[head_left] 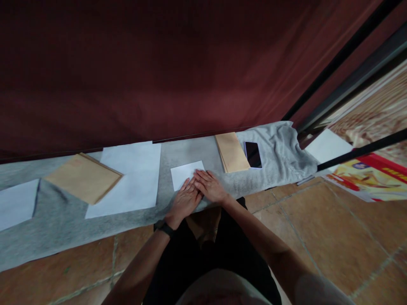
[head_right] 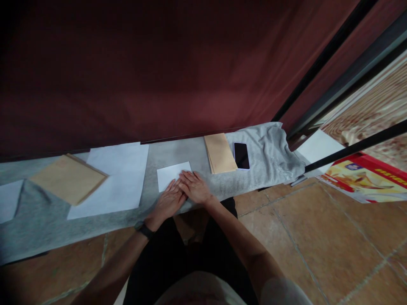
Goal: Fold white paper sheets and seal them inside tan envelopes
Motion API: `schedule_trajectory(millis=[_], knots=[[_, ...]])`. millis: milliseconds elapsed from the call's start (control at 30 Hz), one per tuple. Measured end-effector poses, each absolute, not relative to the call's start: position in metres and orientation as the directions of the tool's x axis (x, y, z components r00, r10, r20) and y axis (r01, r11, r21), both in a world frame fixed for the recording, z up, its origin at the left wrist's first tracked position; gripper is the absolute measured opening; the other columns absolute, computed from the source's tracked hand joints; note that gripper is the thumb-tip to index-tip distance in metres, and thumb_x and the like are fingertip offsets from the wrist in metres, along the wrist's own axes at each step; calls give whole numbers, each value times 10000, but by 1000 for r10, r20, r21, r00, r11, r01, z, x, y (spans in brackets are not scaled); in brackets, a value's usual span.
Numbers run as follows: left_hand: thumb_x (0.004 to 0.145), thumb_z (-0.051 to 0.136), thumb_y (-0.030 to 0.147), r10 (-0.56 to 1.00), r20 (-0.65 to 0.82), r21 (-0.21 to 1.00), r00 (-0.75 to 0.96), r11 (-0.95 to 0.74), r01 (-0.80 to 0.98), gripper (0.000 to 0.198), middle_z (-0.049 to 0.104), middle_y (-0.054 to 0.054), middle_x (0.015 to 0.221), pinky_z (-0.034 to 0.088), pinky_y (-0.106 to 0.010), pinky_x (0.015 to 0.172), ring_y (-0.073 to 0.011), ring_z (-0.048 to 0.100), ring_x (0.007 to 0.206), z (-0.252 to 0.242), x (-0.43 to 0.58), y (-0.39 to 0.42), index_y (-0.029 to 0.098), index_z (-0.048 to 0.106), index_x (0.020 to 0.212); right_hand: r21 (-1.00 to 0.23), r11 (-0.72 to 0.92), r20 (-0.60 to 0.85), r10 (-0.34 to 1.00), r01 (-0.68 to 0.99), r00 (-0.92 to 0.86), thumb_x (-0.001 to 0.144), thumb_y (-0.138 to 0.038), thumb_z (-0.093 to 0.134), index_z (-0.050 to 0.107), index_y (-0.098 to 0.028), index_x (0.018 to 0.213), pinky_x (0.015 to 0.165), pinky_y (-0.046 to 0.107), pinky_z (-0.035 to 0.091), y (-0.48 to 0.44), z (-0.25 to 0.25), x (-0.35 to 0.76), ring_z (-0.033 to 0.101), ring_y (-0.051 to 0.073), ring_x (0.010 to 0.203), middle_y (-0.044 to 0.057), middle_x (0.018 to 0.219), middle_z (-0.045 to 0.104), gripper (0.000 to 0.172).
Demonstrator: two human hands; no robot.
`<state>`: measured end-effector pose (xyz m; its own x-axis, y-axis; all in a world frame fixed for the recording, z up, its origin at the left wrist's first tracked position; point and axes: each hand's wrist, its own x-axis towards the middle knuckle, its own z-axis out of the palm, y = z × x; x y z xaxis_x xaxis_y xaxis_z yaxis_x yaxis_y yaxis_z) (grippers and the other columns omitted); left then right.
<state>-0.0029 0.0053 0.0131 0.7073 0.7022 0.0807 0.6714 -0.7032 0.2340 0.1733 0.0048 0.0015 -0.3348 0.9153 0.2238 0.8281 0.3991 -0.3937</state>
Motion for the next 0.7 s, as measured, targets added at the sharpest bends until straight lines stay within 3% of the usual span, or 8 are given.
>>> schedule_trajectory(millis=[133, 367, 700], knots=[[1053, 344, 390, 705, 95, 237, 703, -702, 672, 538, 508, -150, 1550, 237, -482, 1291, -233, 411, 1490, 9, -5, 4, 110, 493, 1488, -356, 399, 190, 916, 845, -352, 1089, -342, 399, 501, -257, 1509, 1252, 473, 323, 21, 0, 174, 417, 212, 1488, 52, 1587, 466, 441], [1056, 313, 434, 733, 76, 218, 676, -674, 706, 607, 401, -156, 1617, 221, -469, 1294, -244, 328, 1532, 14, -8, -2, 88, 416, 1543, -315, 384, 178, 922, 868, -344, 1094, -361, 377, 466, -205, 1532, 1274, 480, 275, 41, -2, 180, 375, 224, 1512, 72, 1619, 410, 473], [1047, 304, 423, 891, 108, 263, 440, -453, 852, 644, 328, -173, 1648, 258, -493, 1273, -277, 252, 1557, 5, -3, -10, 76, 325, 1589, -315, 303, 220, 945, 900, -241, 1076, -387, 435, 426, -203, 1554, 1274, 514, 251, 41, -6, 172, 351, 261, 1523, 100, 1642, 367, 512]])
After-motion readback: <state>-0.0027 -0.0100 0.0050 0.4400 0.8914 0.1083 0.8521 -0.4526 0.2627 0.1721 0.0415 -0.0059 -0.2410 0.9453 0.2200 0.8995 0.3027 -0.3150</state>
